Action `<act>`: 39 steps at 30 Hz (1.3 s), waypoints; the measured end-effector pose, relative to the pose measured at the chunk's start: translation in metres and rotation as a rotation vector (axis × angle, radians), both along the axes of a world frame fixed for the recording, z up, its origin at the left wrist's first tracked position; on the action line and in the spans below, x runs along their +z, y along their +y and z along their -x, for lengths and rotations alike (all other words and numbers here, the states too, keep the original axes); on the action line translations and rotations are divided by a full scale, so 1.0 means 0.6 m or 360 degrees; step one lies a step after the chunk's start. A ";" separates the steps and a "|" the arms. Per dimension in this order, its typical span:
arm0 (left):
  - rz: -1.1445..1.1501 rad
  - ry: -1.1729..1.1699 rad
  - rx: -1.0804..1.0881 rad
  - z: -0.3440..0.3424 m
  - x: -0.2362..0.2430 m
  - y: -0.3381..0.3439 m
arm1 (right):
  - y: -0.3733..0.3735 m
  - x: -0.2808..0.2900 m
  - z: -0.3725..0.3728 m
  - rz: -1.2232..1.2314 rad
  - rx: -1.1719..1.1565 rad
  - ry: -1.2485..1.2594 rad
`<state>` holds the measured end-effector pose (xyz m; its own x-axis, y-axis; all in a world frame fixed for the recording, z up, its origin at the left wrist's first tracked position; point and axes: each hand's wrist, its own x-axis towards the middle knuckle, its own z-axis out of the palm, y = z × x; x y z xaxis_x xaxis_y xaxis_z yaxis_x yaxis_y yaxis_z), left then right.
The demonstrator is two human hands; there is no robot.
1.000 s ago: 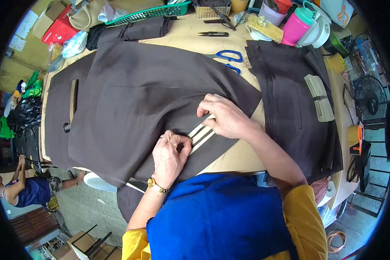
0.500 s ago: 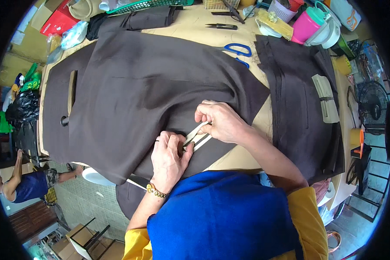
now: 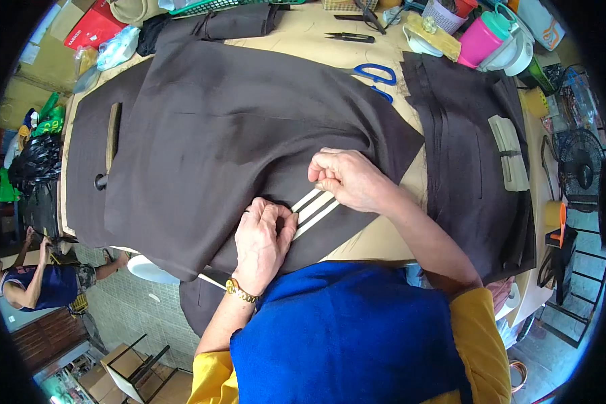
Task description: The person cuts a rectangular hole in a piece of dark fabric using scissors and applies white tape around the edges of the opening.
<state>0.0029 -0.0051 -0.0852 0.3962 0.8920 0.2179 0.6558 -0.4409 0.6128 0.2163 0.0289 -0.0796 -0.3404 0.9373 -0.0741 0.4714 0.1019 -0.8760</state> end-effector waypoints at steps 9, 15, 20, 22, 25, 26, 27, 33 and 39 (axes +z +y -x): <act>0.0026 0.0012 -0.0006 0.002 -0.001 0.003 | -0.019 0.005 0.035 -0.0143 0.0012 0.0023; 0.0183 -0.0032 0.0049 0.012 0.006 -0.007 | -0.010 0.000 0.035 -0.0017 -0.0004 0.0023; 0.0002 -0.0006 0.0069 0.011 0.000 -0.013 | -0.012 0.002 0.037 -0.0005 -0.0018 -0.0038; 0.0023 -0.0009 0.0071 0.012 -0.002 -0.012 | -0.014 -0.001 0.037 -0.0002 -0.0016 0.0002; 0.0050 -0.0026 0.0064 0.014 -0.002 -0.010 | -0.013 -0.003 0.035 -0.0006 -0.0010 0.0029; 0.0061 -0.0038 0.0061 0.015 -0.002 -0.008 | -0.011 -0.002 0.035 -0.0008 -0.0007 0.0033; 0.0073 -0.0050 0.0058 0.017 -0.001 -0.007 | -0.011 0.000 0.034 -0.0003 -0.0002 0.0017; 0.0251 -0.0219 -0.0038 0.029 0.024 -0.018 | -0.010 -0.009 0.036 -0.0109 -0.0008 -0.0029; 0.0020 0.0609 -0.0341 0.018 0.015 -0.043 | -0.010 -0.010 0.036 -0.0101 -0.0008 -0.0032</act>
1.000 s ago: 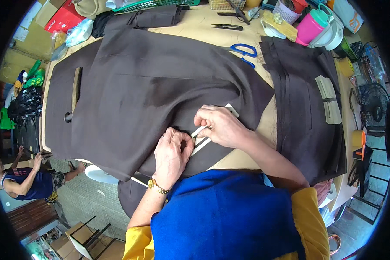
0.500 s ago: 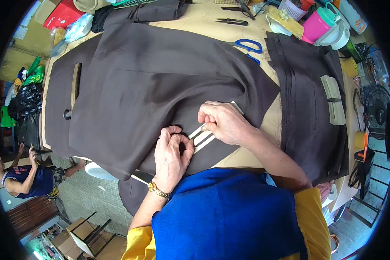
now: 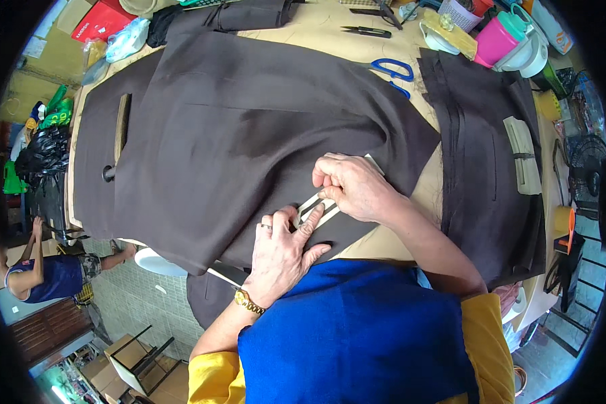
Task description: The person cuts a rectangular hole in a piece of dark fabric using scissors and applies white tape around the edges of the opening.
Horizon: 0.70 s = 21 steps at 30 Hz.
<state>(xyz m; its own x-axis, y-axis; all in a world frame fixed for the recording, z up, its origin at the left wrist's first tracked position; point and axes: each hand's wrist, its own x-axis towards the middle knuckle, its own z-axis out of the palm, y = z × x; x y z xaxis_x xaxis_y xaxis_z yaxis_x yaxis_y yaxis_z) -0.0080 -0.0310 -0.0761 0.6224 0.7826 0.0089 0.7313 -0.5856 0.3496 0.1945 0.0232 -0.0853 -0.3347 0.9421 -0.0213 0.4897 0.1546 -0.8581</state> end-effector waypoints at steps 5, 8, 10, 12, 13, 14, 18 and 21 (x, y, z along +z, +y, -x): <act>-0.0062 0.0041 -0.0006 0.002 -0.004 -0.005 | -0.002 -0.001 -0.003 0.0014 0.0019 0.0000; -0.0030 0.0054 0.0046 0.004 -0.002 -0.013 | -0.002 -0.001 -0.004 -0.0003 0.0036 0.0009; -0.0051 0.0018 0.0087 0.010 -0.003 -0.018 | -0.003 -0.003 -0.004 -0.0054 0.0028 -0.0009; -0.0066 -0.0030 0.0096 0.018 -0.004 -0.020 | -0.007 -0.006 -0.002 -0.0138 0.0000 -0.0022; -0.0058 -0.0013 0.0121 0.018 -0.003 -0.023 | -0.009 -0.009 0.002 -0.0200 -0.0011 -0.0030; -0.0060 0.0000 0.0129 0.013 0.001 -0.023 | -0.011 -0.008 0.003 -0.0273 -0.0039 -0.0043; -0.0216 0.0120 0.0081 0.010 0.003 -0.022 | -0.092 -0.028 0.045 -0.0804 0.0225 -0.0472; -0.0233 0.0127 0.0069 0.010 0.001 -0.023 | -0.119 -0.015 0.021 -0.0741 0.0268 -0.0660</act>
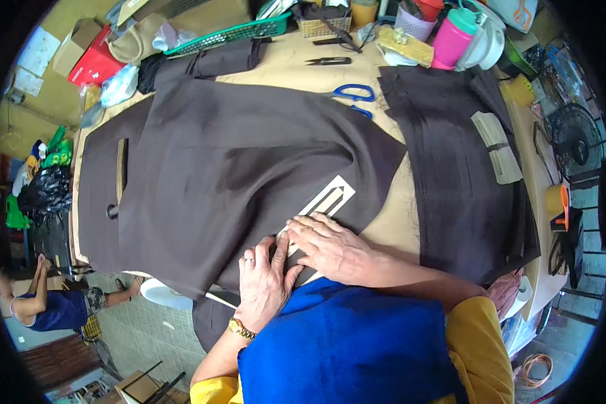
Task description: The person cuts a rectangular hole in a piece of dark fabric using scissors and applies white tape around the edges of the opening.
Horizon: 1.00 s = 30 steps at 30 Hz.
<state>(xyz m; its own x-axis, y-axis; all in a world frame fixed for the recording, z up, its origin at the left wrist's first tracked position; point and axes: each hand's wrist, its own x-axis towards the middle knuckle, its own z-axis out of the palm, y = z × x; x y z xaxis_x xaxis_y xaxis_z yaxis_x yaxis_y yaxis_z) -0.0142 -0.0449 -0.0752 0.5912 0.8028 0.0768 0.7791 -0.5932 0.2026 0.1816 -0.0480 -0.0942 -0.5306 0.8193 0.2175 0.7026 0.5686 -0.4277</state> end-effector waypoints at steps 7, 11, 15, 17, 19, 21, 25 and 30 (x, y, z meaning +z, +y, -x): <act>0.0002 0.0128 -0.0042 0.000 0.012 -0.002 | -0.001 0.004 -0.079 -0.0063 -0.0429 -0.0315; -0.0044 0.0139 -0.0068 0.000 0.018 -0.004 | -0.003 0.001 -0.085 -0.0035 -0.0466 -0.0244; 0.0036 0.0029 -0.0093 -0.004 0.032 -0.004 | 0.004 0.011 -0.075 -0.0029 -0.0483 -0.0272; 0.0119 -0.0042 -0.0194 0.001 0.038 -0.002 | 0.004 0.017 -0.076 0.0075 -0.0445 -0.0300; 0.0166 0.0089 -0.0365 0.016 0.017 0.000 | -0.002 0.037 -0.090 0.0220 -0.0296 -0.0275; 0.0209 0.0070 -0.0433 0.029 0.010 -0.009 | -0.001 0.056 -0.105 0.0445 -0.0135 -0.0257; 0.0563 -0.0412 -0.0293 0.062 0.043 0.002 | 0.014 0.047 -0.150 0.0089 -0.0158 -0.0269; 0.2053 -0.1978 0.0381 0.135 0.120 0.015 | 0.020 0.139 -0.180 0.1012 -0.0176 0.1140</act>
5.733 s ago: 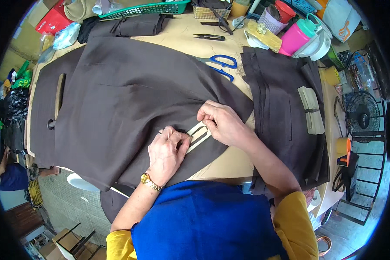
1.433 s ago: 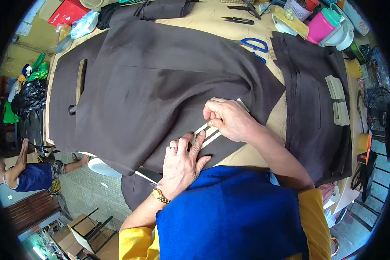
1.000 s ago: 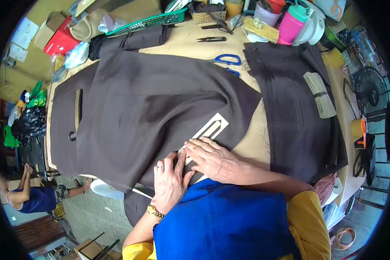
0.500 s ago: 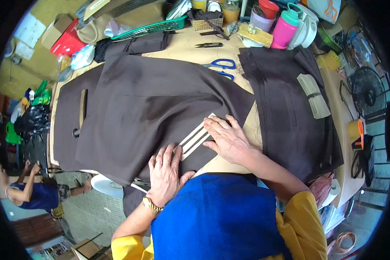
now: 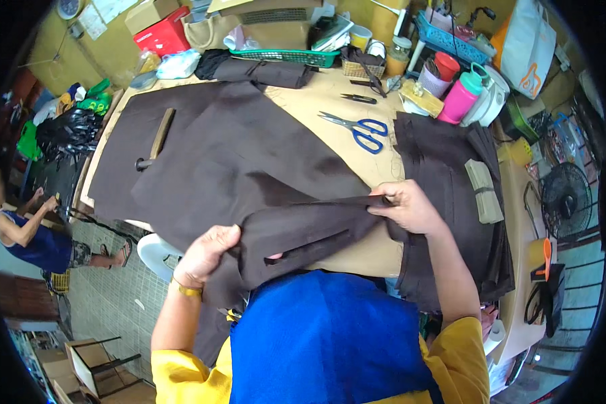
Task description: The person cuts a rectangular hole in a piece of dark fabric using scissors and applies white tape around the edges of the opening.
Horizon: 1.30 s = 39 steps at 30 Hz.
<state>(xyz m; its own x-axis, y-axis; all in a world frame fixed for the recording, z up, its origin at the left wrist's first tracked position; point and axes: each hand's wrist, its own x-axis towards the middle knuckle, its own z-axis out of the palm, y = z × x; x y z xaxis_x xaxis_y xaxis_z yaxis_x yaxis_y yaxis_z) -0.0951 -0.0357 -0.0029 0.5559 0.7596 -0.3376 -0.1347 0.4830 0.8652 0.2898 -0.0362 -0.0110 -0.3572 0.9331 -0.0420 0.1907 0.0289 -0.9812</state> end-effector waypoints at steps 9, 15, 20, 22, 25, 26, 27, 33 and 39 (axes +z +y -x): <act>0.0272 -0.0178 0.0359 -0.010 0.013 0.001 | -0.001 0.073 -0.007 0.0291 -0.0147 0.0231; -0.0322 0.0180 -0.0500 0.022 0.029 -0.001 | -0.014 0.100 -0.043 -0.0002 0.0584 -0.0864; -0.0461 0.0531 -0.0495 0.057 0.035 0.001 | 0.017 0.137 -0.063 0.0379 0.0687 -0.0610; -0.0525 0.0657 -0.0241 0.082 0.027 0.047 | 0.094 0.118 -0.025 -0.0113 0.0569 -0.0669; -0.0761 0.0919 0.0018 0.118 0.001 0.153 | 0.237 0.048 0.011 -0.0215 0.0286 -0.0937; -0.0805 0.1017 0.0079 0.128 -0.003 0.184 | 0.287 0.013 0.025 -0.0199 0.0182 -0.0820; -0.0869 0.1070 0.0173 0.141 -0.007 0.199 | 0.315 0.017 0.058 -0.0181 0.0056 -0.0838; -0.1601 0.2278 0.0538 0.152 -0.008 0.218 | 0.350 -0.061 0.127 -0.0605 -0.0326 -0.1239; -0.1306 0.1927 0.1598 0.168 -0.080 -0.012 | 0.145 -0.048 0.065 -0.0408 -0.0679 -0.1586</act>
